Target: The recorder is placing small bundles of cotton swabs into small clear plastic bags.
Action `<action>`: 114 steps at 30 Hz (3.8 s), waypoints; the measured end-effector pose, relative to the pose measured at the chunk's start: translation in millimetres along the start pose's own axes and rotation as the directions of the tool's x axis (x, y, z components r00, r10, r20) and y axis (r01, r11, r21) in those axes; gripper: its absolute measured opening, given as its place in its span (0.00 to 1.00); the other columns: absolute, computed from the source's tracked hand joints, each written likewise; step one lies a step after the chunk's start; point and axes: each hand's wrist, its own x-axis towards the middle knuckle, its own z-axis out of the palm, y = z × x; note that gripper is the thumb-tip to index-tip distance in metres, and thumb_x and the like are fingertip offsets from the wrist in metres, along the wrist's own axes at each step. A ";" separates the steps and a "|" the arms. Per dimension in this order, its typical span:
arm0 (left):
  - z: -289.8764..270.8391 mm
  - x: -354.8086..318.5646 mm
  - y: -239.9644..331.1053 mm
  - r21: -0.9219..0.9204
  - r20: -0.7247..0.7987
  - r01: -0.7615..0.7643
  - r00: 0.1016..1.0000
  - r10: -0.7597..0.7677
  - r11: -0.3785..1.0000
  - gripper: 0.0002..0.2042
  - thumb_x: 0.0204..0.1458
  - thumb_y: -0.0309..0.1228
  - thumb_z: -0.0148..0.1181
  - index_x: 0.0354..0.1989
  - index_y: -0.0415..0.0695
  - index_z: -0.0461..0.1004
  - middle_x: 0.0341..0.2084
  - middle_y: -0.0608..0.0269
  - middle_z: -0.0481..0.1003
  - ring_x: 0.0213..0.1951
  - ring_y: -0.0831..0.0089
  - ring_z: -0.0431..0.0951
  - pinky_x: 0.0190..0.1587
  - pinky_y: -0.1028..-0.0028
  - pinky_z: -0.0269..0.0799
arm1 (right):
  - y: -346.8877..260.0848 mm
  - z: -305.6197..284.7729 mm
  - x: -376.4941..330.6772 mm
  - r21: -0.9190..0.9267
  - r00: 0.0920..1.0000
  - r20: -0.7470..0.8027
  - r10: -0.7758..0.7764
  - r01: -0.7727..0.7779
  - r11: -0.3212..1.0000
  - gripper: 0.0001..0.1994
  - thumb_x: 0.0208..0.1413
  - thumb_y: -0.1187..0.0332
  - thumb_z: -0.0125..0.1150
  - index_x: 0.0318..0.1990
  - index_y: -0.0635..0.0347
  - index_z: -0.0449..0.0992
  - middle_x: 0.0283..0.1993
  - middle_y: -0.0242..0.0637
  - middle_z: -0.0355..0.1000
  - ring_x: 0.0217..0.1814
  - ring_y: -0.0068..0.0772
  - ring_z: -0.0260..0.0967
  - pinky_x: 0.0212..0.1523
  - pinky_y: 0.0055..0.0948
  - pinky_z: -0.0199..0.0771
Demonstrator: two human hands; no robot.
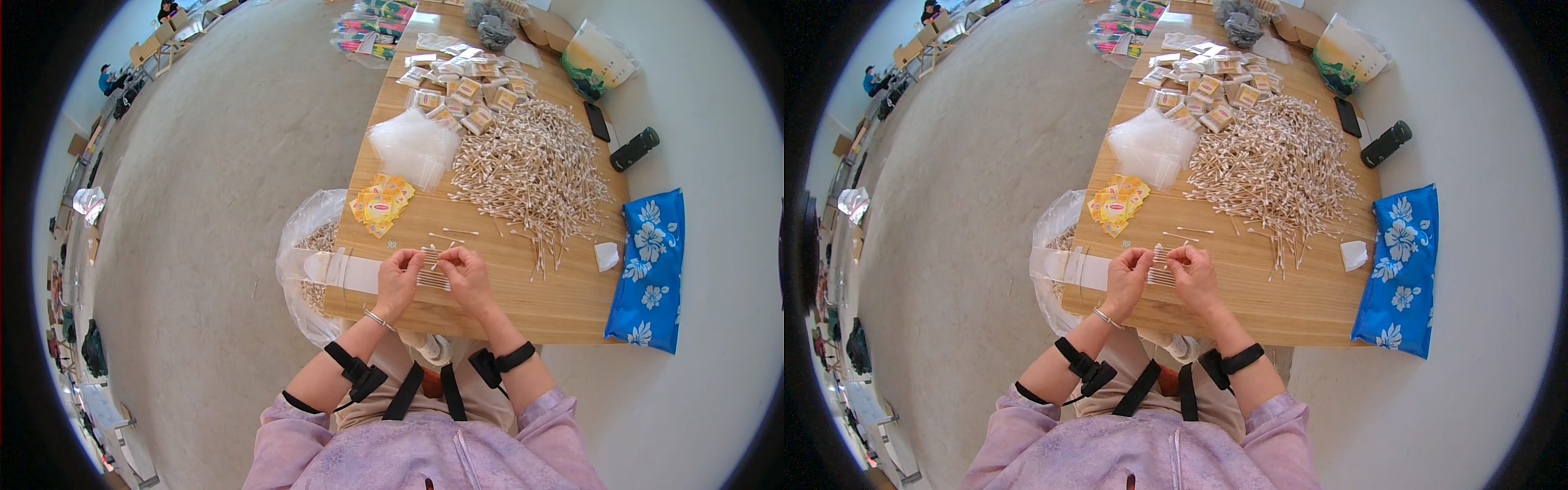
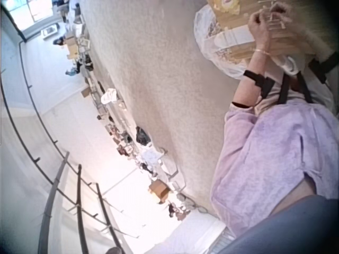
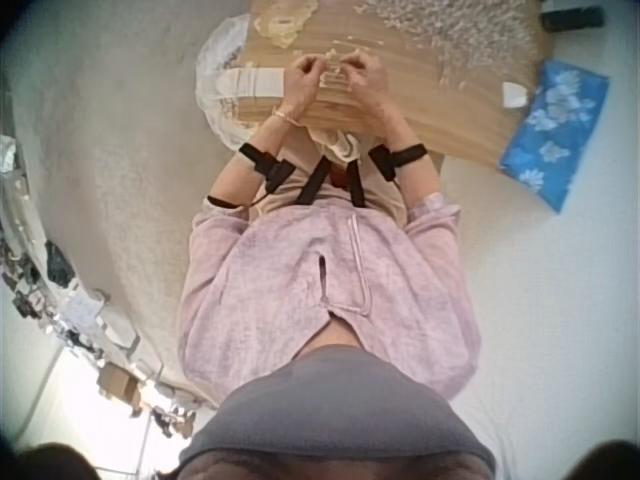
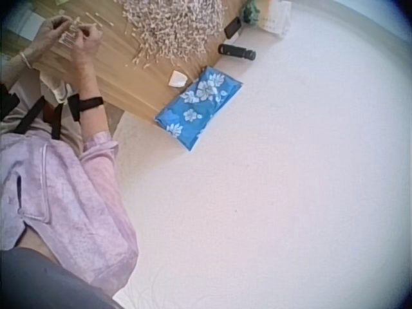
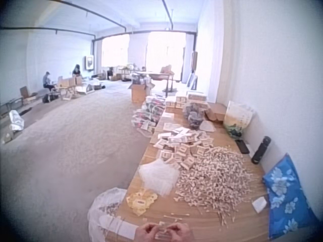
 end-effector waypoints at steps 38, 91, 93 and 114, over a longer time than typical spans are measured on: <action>-258.5 -82.8 20.0 0.819 -0.364 0.249 0.922 0.132 0.518 0.05 0.48 0.27 0.61 0.31 0.39 0.75 0.56 0.47 0.66 0.56 0.58 0.67 0.56 0.64 0.63 | 16.2 -15.8 14.9 -0.553 0.909 0.268 -0.320 0.417 0.721 0.06 0.46 0.73 0.58 0.32 0.52 0.79 0.34 0.31 0.71 0.46 0.38 0.65 0.47 0.34 0.67; -19.7 -27.2 3.9 -0.069 0.195 0.019 0.981 -0.005 0.997 0.08 0.56 0.32 0.59 0.37 0.39 0.74 0.25 0.73 0.73 0.28 0.87 0.69 0.31 0.85 0.66 | -1.8 -8.8 -31.5 0.353 0.952 0.290 0.095 -0.199 0.914 0.05 0.54 0.71 0.60 0.31 0.64 0.76 0.28 0.28 0.72 0.31 0.16 0.66 0.30 0.18 0.67; -19.3 -28.6 6.4 -0.087 0.205 0.029 0.979 -0.010 0.996 0.07 0.55 0.31 0.60 0.37 0.39 0.75 0.26 0.73 0.73 0.29 0.87 0.69 0.32 0.85 0.66 | -1.8 -12.8 -29.5 0.243 0.943 0.318 0.101 -0.184 0.952 0.05 0.55 0.70 0.60 0.32 0.63 0.76 0.27 0.24 0.70 0.29 0.13 0.64 0.29 0.16 0.65; -30.6 -23.0 -0.3 0.228 0.071 -0.074 0.996 0.060 0.971 0.15 0.45 0.26 0.68 0.41 0.39 0.73 0.30 0.69 0.73 0.31 0.82 0.71 0.36 0.81 0.69 | 19.6 -12.2 -33.1 -0.488 0.911 0.175 -0.373 0.409 0.771 0.05 0.50 0.66 0.62 0.31 0.55 0.76 0.28 0.34 0.70 0.38 0.34 0.68 0.39 0.33 0.67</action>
